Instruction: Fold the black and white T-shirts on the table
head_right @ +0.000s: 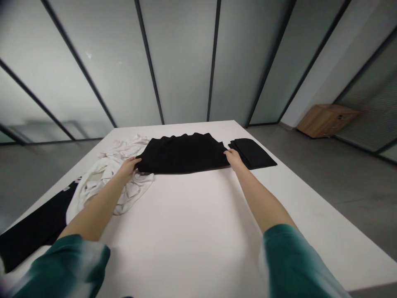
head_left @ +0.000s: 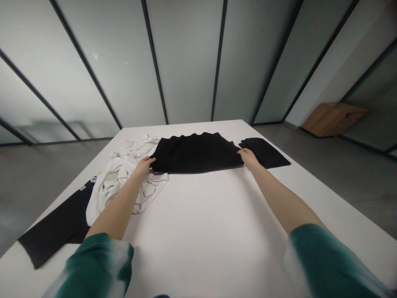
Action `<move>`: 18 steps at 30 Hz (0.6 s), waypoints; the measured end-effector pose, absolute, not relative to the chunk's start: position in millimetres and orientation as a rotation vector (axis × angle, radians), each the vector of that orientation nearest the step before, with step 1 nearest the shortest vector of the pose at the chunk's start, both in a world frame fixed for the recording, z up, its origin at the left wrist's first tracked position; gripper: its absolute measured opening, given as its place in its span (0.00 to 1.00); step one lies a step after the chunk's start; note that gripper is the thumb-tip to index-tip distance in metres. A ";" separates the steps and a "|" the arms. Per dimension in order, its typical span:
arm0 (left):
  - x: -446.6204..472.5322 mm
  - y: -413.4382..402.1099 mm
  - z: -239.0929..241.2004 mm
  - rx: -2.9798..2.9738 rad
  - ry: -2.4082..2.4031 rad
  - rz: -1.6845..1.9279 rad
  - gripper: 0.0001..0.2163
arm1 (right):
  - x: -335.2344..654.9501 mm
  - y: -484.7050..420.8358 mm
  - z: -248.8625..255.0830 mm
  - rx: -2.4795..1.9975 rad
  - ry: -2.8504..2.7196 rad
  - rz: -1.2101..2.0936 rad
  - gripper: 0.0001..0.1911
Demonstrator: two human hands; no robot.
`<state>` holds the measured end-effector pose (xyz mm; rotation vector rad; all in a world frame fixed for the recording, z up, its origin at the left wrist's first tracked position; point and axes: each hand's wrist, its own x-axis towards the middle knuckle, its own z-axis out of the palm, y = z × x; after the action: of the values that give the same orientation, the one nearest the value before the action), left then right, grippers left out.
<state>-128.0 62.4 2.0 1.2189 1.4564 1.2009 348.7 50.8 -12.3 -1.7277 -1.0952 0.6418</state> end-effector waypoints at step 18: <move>-151.1 17.7 10.5 1.377 1.337 0.891 0.15 | 381.4 -34.6 -29.7 -1.646 -1.143 0.825 0.24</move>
<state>-151.1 17.7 10.5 1.3771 1.3373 0.8907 381.4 -34.6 -29.7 -1.6461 -1.1433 0.8250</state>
